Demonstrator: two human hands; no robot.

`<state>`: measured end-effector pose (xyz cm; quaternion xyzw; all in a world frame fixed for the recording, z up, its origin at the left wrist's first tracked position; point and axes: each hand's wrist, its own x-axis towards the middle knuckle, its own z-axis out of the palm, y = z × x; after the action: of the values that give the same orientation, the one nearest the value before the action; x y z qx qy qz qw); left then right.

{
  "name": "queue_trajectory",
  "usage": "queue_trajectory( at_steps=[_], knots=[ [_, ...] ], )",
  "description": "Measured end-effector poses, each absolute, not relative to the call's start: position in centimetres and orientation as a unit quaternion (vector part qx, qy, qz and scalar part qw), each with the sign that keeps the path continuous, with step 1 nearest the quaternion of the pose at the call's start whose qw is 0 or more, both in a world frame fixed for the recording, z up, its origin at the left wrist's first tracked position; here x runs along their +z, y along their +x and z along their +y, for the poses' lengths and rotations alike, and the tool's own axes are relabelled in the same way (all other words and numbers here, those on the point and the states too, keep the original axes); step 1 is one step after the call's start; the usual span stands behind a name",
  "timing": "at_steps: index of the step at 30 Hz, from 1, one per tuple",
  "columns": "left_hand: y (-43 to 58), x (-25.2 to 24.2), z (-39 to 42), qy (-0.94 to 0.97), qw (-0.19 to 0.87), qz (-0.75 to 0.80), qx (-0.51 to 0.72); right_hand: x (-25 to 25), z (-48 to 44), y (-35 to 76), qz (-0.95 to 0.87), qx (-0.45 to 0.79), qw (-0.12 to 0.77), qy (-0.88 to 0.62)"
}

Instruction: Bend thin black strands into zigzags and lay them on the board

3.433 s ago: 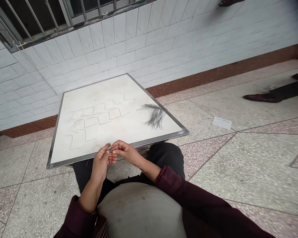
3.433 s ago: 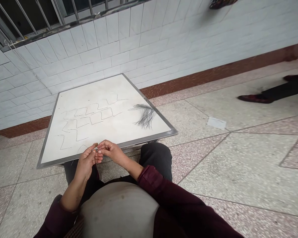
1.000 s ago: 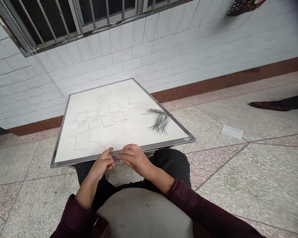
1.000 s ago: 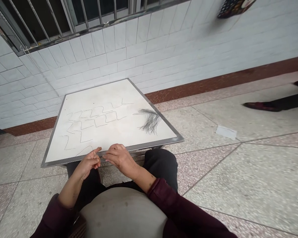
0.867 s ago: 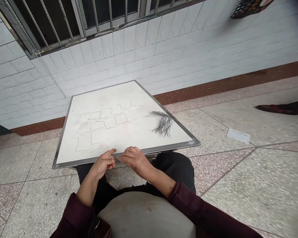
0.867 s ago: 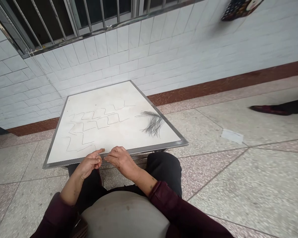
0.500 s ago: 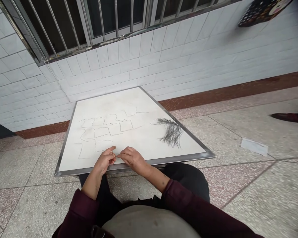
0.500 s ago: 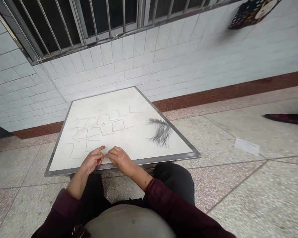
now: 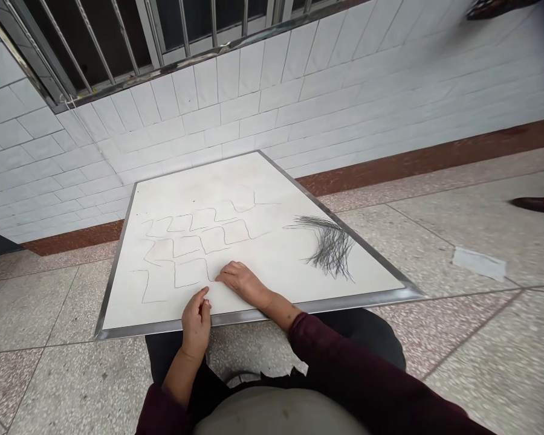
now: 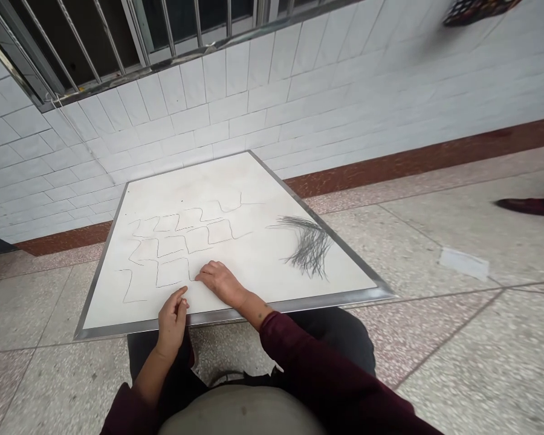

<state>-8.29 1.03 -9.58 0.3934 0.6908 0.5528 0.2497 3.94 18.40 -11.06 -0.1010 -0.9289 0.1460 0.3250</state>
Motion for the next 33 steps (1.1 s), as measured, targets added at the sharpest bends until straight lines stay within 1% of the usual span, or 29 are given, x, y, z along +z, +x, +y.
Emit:
queue_trajectory(
  at_steps=[13,15,17,19,21,23,25,27,29,33],
  knots=[
    [-8.1,-10.5,0.7,0.435,0.222,0.707,0.513,-11.2,18.7,4.1,-0.912,0.194,0.337,-0.130],
    [-8.3,-10.0,0.8,0.448,0.194,0.706,0.514,-11.1,18.7,4.1,-0.912,0.194,0.337,-0.129],
    [-8.8,-9.0,1.4,0.488,0.141,0.701,0.500,-11.1,18.7,4.1,-0.914,0.190,0.338,-0.122],
    [-9.7,-7.7,2.9,0.547,0.063,0.699,0.456,-11.2,18.6,4.1,-0.914,0.180,0.345,-0.116],
    [-10.7,-6.6,4.9,0.615,-0.029,0.702,0.358,-11.2,18.6,4.0,-0.912,0.167,0.357,-0.112],
    [-11.7,-6.2,6.9,0.660,-0.079,0.707,0.243,-11.3,18.6,4.0,-0.911,0.154,0.366,-0.111],
    [-12.3,-6.5,8.4,0.682,-0.096,0.707,0.159,-11.4,18.6,3.9,-0.913,0.143,0.365,-0.111],
    [-12.7,-7.4,9.1,0.680,-0.095,0.718,0.109,-11.5,18.7,4.0,-0.918,0.137,0.356,-0.110],
    [-12.8,-8.3,9.2,0.666,-0.089,0.735,0.086,-11.6,18.8,4.0,-0.920,0.138,0.351,-0.107],
    [-12.7,-9.1,8.8,0.652,-0.077,0.750,0.080,-11.6,18.9,4.1,-0.916,0.151,0.356,-0.102]
  ],
)
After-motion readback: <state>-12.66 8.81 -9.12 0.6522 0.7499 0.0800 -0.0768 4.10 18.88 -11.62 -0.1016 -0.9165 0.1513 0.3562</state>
